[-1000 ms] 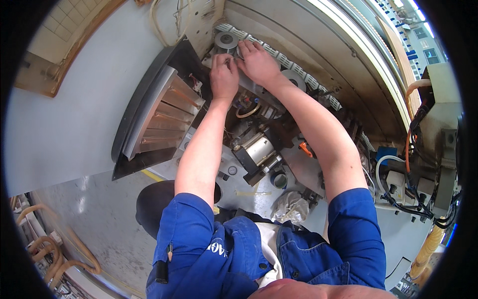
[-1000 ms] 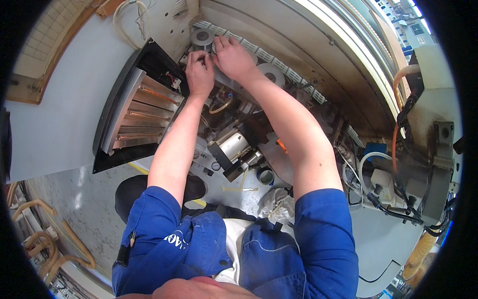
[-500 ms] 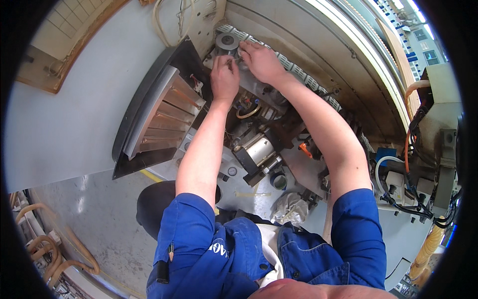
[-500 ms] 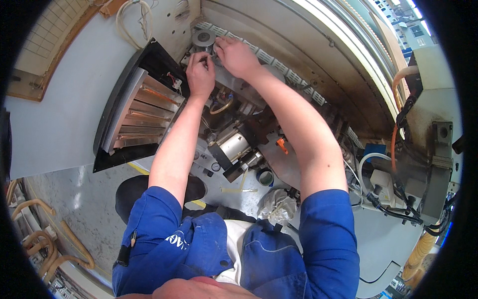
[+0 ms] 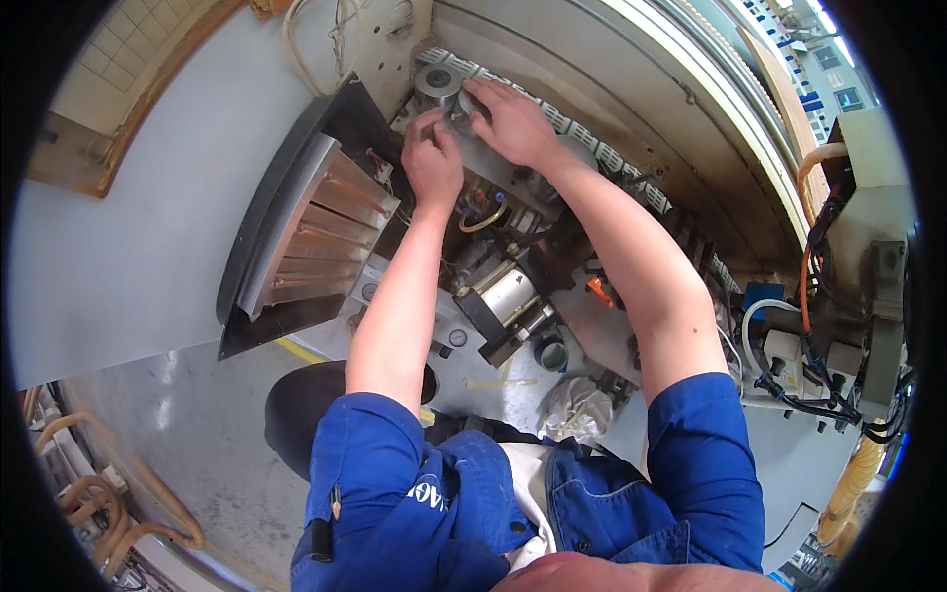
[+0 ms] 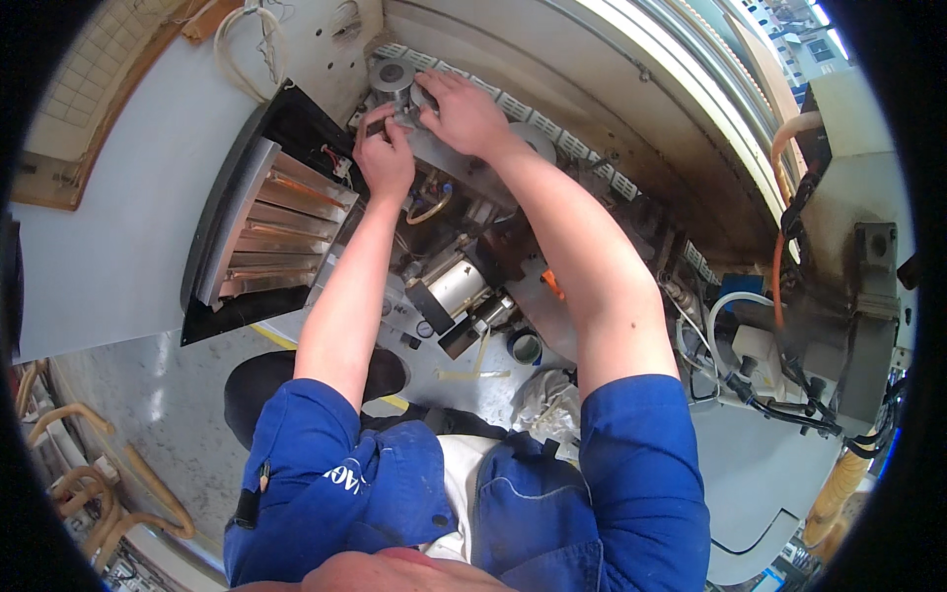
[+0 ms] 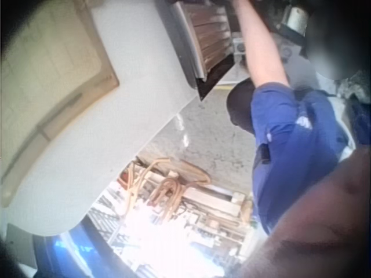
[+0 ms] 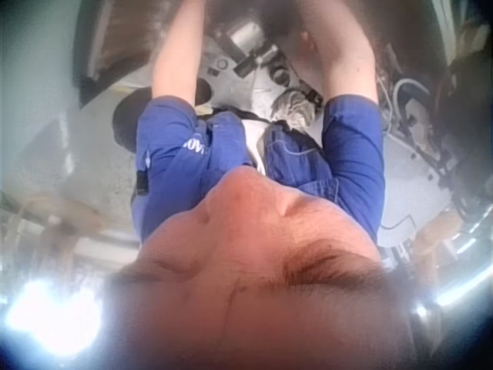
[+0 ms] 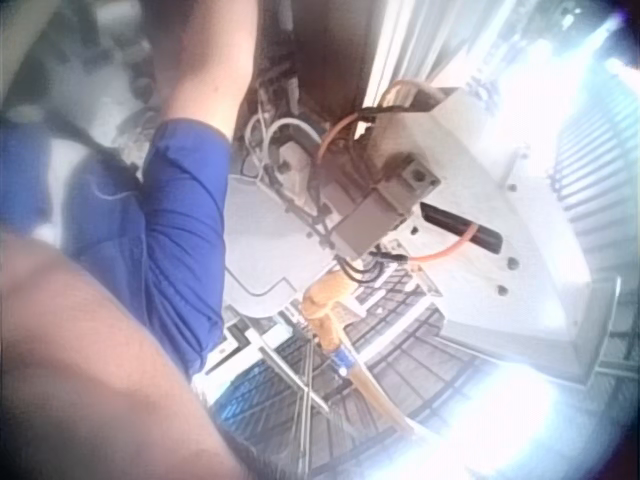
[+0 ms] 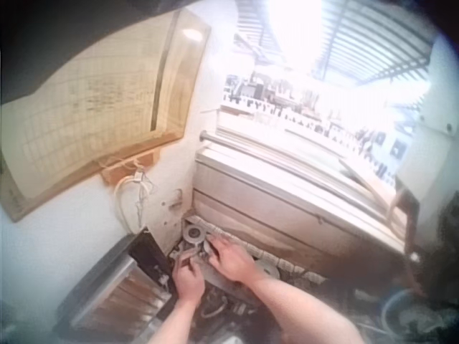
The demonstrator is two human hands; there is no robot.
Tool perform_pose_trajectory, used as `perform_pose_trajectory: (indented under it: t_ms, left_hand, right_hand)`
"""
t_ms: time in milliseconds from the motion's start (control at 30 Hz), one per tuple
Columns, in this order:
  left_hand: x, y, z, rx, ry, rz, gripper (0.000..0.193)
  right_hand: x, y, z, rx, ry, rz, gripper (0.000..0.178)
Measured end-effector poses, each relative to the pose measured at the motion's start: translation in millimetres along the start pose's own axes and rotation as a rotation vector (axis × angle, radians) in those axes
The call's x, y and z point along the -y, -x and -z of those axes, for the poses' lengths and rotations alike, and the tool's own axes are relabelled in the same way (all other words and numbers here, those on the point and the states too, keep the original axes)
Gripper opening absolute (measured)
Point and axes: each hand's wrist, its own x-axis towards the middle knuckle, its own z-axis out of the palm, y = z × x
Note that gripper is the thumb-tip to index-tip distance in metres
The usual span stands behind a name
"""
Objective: The person adjusts multiple cylindrical components inside a machine using both hands, then uses a screwdriver to tighten a part. Afterward, the person walks to a conveyor area and, with a coworker, lifts and places a large wooden board onto the conveyor.
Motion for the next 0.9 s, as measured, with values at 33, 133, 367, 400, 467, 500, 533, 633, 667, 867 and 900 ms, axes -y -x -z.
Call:
perform_pose_trajectory:
  t_ms: [33,133,367,400,467,500,533,633,667,867,900]
  left_hand:
    - [-1.2,1.4,1.7,0.036,0.064,0.145,0.017]
    - [-4.9,1.0,10.1,0.185,0.048,0.345,0.016]
    - [-10.8,-9.8,7.8,0.195,-0.119,0.147,0.017]
    - [-10.1,-11.0,9.1,0.209,-0.124,0.109,0.017]
    - [-8.8,-12.3,8.8,0.222,-0.115,0.062,0.016]
    - [-8.1,-12.8,8.6,0.221,-0.102,0.054,0.015]
    - [-7.5,-12.8,8.2,0.219,-0.089,0.046,0.014]
    - [-6.3,-11.9,5.7,0.205,-0.045,0.084,0.014]
    - [-6.0,-11.9,4.4,0.213,-0.046,0.092,0.012]
    - [-7.8,-10.5,-2.2,0.157,-0.175,-0.088,0.006]
    - [-9.6,-7.9,-2.1,0.154,-0.169,-0.075,0.005]
  right_hand:
    - [-0.2,-0.1,-0.1,-0.006,-0.004,0.011,0.052]
    - [-2.6,-1.2,0.8,0.017,-0.029,-0.012,0.051]
    - [-6.4,-4.1,3.6,0.046,-0.118,-0.007,0.053]
    - [-6.9,-3.8,4.3,0.054,-0.124,-0.002,0.053]
    - [-7.9,-3.7,4.4,0.049,-0.120,0.005,0.053]
    - [-8.1,-3.7,4.0,0.038,-0.112,0.008,0.053]
    - [-8.4,-3.8,3.5,0.042,-0.094,-0.004,0.053]
    - [-10.4,-3.8,2.7,0.055,-0.131,-0.003,0.053]
    - [-10.9,-3.4,2.4,0.050,-0.134,-0.003,0.053]
    - [-12.9,-2.4,-2.1,-0.005,-0.117,-0.038,0.052]
    - [-13.0,-2.6,-3.5,-0.025,-0.118,-0.038,0.051]
